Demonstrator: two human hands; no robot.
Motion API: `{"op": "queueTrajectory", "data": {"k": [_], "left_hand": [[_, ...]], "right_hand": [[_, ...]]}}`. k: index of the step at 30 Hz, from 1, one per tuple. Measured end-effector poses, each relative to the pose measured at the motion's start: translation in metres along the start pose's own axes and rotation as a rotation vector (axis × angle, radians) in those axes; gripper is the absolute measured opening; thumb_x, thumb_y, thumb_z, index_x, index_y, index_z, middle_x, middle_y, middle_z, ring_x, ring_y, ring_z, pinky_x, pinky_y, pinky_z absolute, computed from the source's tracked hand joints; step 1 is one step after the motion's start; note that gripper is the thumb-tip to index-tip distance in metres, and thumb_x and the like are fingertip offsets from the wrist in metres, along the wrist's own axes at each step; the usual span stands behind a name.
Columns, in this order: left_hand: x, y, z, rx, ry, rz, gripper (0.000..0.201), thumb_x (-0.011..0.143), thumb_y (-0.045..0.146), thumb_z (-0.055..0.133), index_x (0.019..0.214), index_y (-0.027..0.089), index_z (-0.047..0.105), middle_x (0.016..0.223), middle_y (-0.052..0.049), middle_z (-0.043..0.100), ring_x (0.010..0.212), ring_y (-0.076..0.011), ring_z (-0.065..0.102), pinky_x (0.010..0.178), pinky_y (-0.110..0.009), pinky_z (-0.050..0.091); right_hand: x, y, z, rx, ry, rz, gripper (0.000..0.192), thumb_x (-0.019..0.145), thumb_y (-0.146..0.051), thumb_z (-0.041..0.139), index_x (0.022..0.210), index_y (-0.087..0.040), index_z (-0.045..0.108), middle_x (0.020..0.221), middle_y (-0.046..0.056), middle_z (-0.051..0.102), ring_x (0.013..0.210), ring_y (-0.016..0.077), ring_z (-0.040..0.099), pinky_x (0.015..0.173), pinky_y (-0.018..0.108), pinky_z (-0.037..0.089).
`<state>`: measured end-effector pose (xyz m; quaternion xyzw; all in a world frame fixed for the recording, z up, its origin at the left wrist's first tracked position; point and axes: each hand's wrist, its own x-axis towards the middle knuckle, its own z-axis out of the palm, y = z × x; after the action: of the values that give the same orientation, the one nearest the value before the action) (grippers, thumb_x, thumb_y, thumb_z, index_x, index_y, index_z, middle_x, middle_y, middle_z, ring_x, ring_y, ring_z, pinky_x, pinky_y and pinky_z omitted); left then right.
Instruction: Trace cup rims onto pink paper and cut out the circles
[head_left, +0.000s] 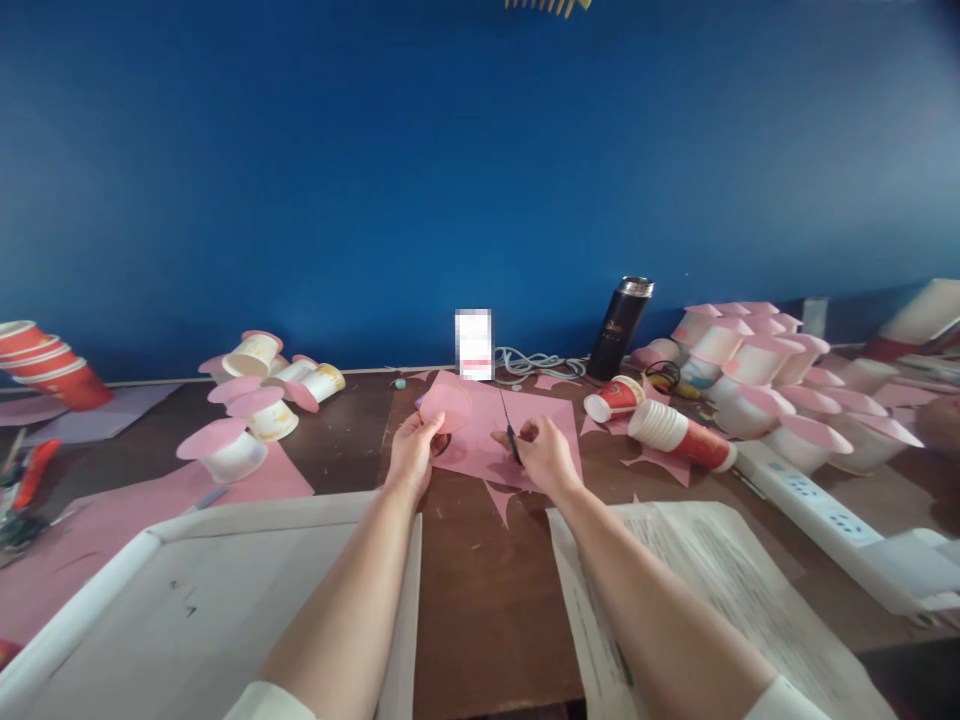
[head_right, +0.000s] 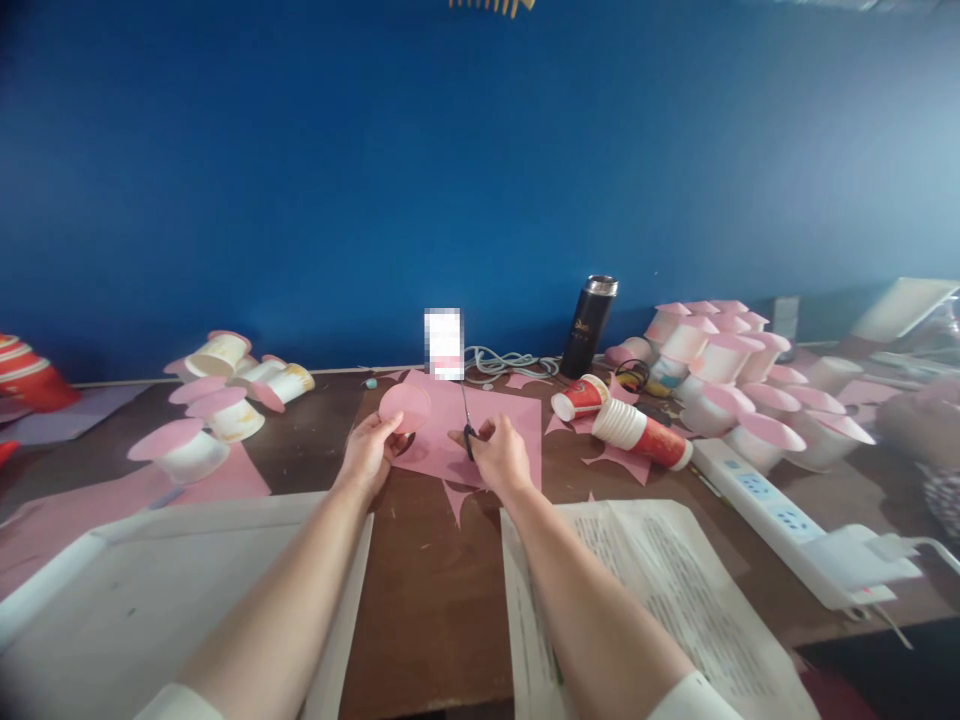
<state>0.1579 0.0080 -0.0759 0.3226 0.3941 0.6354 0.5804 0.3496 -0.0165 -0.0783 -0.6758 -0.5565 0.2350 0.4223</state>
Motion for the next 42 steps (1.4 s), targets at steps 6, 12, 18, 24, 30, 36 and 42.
{"op": "queueTrajectory", "data": {"k": [6, 12, 18, 24, 30, 36, 42], "left_hand": [[0.021, -0.016, 0.02, -0.037, 0.017, 0.005, 0.032, 0.058, 0.032, 0.081, 0.07, 0.014, 0.058, 0.063, 0.004, 0.054, 0.053, -0.0046, 0.049, 0.052, -0.017, 0.042], [0.033, -0.019, 0.035, -0.146, -0.123, -0.072, 0.03, 0.06, 0.031, 0.081, 0.068, 0.014, 0.057, 0.063, 0.003, 0.057, 0.057, -0.0068, 0.054, 0.056, -0.018, 0.046], [0.022, -0.018, 0.038, -0.079, -0.347, -0.241, 0.033, 0.065, 0.037, 0.078, 0.086, 0.013, 0.067, 0.08, -0.007, 0.068, 0.064, -0.0136, 0.061, 0.063, -0.027, 0.049], [0.023, -0.023, 0.036, 0.384, -0.307, -0.088, 0.029, 0.066, 0.043, 0.074, 0.073, 0.015, 0.07, 0.064, -0.003, 0.065, 0.059, -0.016, 0.058, 0.055, -0.025, 0.042], [0.027, -0.021, 0.035, 0.61, -0.274, 0.118, 0.032, 0.071, 0.047, 0.067, 0.063, 0.016, 0.071, 0.062, -0.002, 0.065, 0.061, -0.0162, 0.056, 0.058, -0.024, 0.04], [0.025, -0.02, 0.035, 0.398, -0.251, -0.009, 0.034, 0.067, 0.048, 0.072, 0.079, 0.015, 0.073, 0.071, -0.004, 0.067, 0.064, -0.0162, 0.058, 0.061, -0.025, 0.043], [0.035, -0.024, 0.024, 0.31, -0.086, -0.038, 0.039, 0.064, 0.053, 0.073, 0.074, 0.015, 0.069, 0.053, 0.002, 0.052, 0.048, -0.0095, 0.045, 0.047, -0.022, 0.032]], "right_hand": [[0.005, 0.008, 0.002, -0.017, 0.006, -0.009, 0.039, 0.067, -0.054, 0.064, 0.059, -0.023, 0.042, 0.05, -0.005, 0.051, 0.047, 0.012, 0.042, 0.045, 0.023, 0.029], [0.003, 0.005, 0.005, -0.166, 0.017, 0.002, 0.034, 0.072, -0.05, 0.062, 0.062, -0.023, 0.044, 0.056, -0.006, 0.055, 0.052, 0.0121, 0.046, 0.049, 0.022, 0.027], [-0.005, -0.008, 0.007, -0.389, 0.04, -0.11, 0.012, 0.078, -0.034, 0.059, 0.076, -0.024, 0.052, 0.078, -0.003, 0.064, 0.067, 0.0138, 0.057, 0.054, 0.024, 0.025], [-0.006, -0.01, 0.007, -0.419, -0.052, -0.175, 0.011, 0.08, -0.032, 0.057, 0.085, -0.022, 0.056, 0.086, 0.005, 0.066, 0.078, 0.0192, 0.061, 0.06, 0.026, 0.032], [-0.004, -0.006, 0.0, -0.136, -0.16, -0.249, 0.01, 0.08, -0.03, 0.057, 0.08, -0.02, 0.057, 0.082, 0.004, 0.068, 0.075, 0.0188, 0.063, 0.064, 0.025, 0.04], [-0.002, -0.004, 0.002, 0.043, -0.093, -0.086, 0.023, 0.077, -0.028, 0.06, 0.098, -0.023, 0.054, 0.086, 0.003, 0.071, 0.081, 0.0204, 0.068, 0.072, 0.029, 0.048], [0.0, -0.003, 0.004, 0.139, -0.068, -0.06, 0.031, 0.074, -0.029, 0.061, 0.104, -0.023, 0.063, 0.092, 0.005, 0.072, 0.087, 0.022, 0.067, 0.081, 0.034, 0.05]]}}
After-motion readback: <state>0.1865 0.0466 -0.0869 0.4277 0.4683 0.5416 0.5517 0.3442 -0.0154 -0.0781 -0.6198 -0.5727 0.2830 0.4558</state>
